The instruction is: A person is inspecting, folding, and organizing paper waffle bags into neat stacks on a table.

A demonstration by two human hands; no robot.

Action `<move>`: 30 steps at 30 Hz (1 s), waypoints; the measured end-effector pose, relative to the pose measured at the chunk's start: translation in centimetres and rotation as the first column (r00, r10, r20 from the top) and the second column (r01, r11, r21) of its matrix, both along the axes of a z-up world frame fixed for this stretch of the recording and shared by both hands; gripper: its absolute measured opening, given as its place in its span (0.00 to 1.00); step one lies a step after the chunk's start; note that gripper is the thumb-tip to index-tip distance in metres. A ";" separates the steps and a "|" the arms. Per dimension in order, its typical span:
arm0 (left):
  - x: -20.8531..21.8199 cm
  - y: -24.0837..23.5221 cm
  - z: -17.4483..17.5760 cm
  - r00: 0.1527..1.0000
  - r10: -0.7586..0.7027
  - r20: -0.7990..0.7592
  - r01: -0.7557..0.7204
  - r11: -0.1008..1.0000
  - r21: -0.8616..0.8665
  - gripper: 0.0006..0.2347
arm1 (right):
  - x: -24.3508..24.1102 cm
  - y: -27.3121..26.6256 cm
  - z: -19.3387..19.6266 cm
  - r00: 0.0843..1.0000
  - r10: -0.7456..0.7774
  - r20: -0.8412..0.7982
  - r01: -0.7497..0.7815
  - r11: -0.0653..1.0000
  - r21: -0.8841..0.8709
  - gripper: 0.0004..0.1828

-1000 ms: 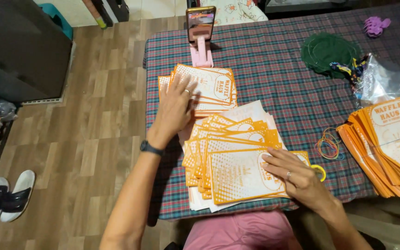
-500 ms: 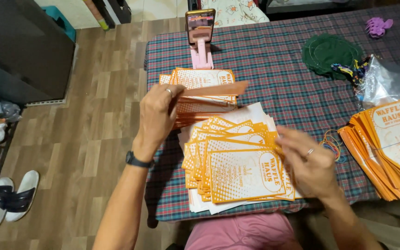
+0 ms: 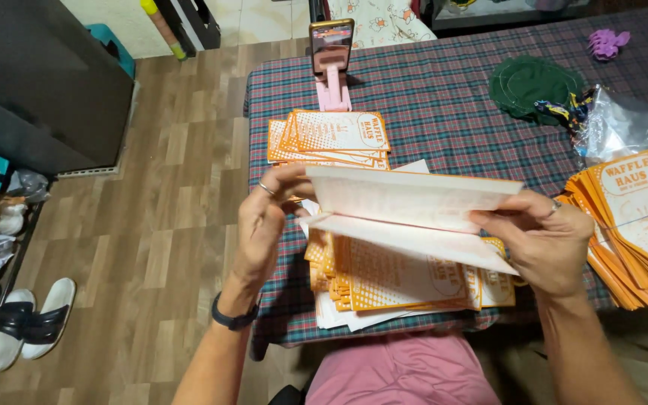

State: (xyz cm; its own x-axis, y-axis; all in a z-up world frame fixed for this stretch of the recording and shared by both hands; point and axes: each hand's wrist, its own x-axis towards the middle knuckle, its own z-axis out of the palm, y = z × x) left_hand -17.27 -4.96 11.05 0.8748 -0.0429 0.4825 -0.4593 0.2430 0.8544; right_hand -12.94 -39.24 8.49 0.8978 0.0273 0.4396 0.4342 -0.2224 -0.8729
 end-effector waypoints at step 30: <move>-10.5 10.4 -2.6 0.550 0.747 -0.373 -0.766 0.630 0.132 0.07 | 0.3 -2.2 -8.4 0.784 0.553 0.282 -0.385 0.790 -0.477 0.15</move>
